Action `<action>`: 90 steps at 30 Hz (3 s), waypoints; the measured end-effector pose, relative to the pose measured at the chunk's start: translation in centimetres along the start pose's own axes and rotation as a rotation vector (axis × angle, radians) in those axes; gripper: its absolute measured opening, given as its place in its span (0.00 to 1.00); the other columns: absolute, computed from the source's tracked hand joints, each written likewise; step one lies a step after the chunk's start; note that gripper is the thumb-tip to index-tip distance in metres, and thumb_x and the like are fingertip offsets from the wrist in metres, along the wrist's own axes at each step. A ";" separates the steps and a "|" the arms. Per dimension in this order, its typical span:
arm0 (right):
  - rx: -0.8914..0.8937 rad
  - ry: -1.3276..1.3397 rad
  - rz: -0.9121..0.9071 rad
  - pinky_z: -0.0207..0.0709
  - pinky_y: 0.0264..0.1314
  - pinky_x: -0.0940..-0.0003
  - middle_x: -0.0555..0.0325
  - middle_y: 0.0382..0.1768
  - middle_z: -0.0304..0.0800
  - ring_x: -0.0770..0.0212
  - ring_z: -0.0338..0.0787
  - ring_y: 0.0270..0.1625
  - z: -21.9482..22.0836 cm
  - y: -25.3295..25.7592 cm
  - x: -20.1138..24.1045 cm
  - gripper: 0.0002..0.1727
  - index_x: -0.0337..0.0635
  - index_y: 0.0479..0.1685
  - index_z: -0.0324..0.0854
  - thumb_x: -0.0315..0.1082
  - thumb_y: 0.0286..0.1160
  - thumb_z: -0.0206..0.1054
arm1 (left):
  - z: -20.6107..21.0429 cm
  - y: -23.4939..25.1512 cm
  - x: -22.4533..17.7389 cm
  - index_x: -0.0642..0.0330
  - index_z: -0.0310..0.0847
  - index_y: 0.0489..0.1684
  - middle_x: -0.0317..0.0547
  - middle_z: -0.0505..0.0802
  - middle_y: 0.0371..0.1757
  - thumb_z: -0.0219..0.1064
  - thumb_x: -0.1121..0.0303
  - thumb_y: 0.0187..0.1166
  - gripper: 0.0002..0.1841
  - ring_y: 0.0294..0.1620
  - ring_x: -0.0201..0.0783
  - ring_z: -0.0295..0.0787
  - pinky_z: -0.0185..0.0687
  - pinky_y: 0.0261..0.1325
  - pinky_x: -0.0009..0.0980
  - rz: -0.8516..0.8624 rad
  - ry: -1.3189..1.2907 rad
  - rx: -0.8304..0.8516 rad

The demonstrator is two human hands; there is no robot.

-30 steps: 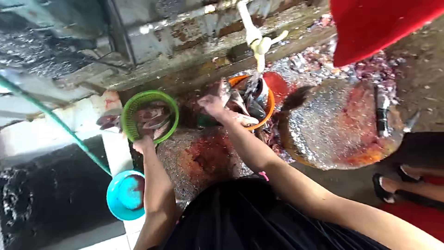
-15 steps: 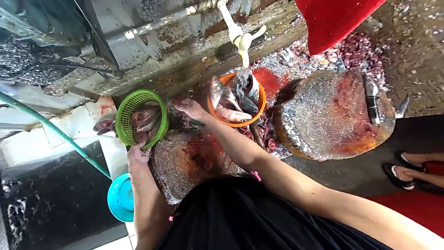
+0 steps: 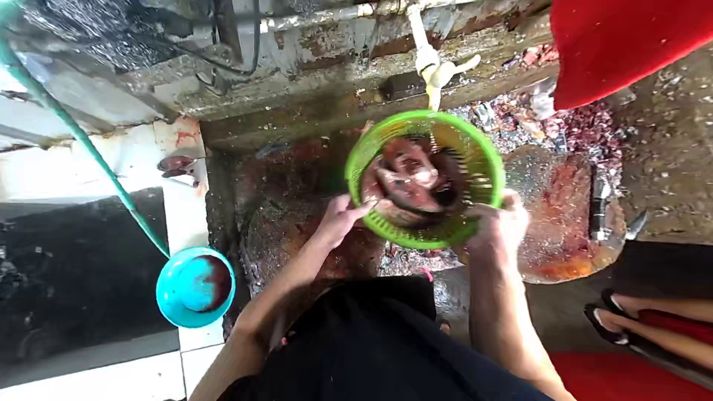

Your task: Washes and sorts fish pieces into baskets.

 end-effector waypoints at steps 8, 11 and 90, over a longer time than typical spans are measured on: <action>-0.525 0.100 -0.758 0.89 0.46 0.62 0.51 0.37 0.87 0.60 0.91 0.42 -8.0 -1.9 12.0 0.20 0.30 0.47 0.75 0.11 0.49 0.66 | 2.7 6.9 -5.8 0.67 0.78 0.72 0.53 0.93 0.60 0.61 0.64 0.89 0.20 0.56 0.44 0.94 0.92 0.59 0.44 0.387 0.104 0.005; -0.540 -0.113 -1.032 0.85 0.60 0.61 0.44 0.53 0.87 0.58 0.88 0.58 -4.3 -4.6 10.2 0.19 0.25 0.56 0.75 0.17 0.63 0.68 | -0.1 6.8 -4.1 0.68 0.80 0.67 0.54 0.95 0.55 0.58 0.61 0.90 0.20 0.51 0.44 0.95 0.92 0.58 0.46 0.408 0.065 -0.093; -0.885 -0.411 0.155 0.82 0.56 0.59 0.44 0.52 0.89 0.56 0.89 0.52 -26.4 3.7 -11.2 0.24 0.31 0.58 0.83 0.37 0.67 0.77 | -1.8 13.6 2.8 0.62 0.75 0.72 0.60 0.79 0.76 0.65 0.48 0.80 0.30 0.81 0.56 0.70 0.63 0.85 0.52 0.640 0.769 -0.464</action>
Point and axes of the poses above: each hand's wrist, its own y-axis towards the middle knuckle, its own z-axis out of the palm, x = y × z, the point moved 8 cm from there along y, towards the middle knuckle
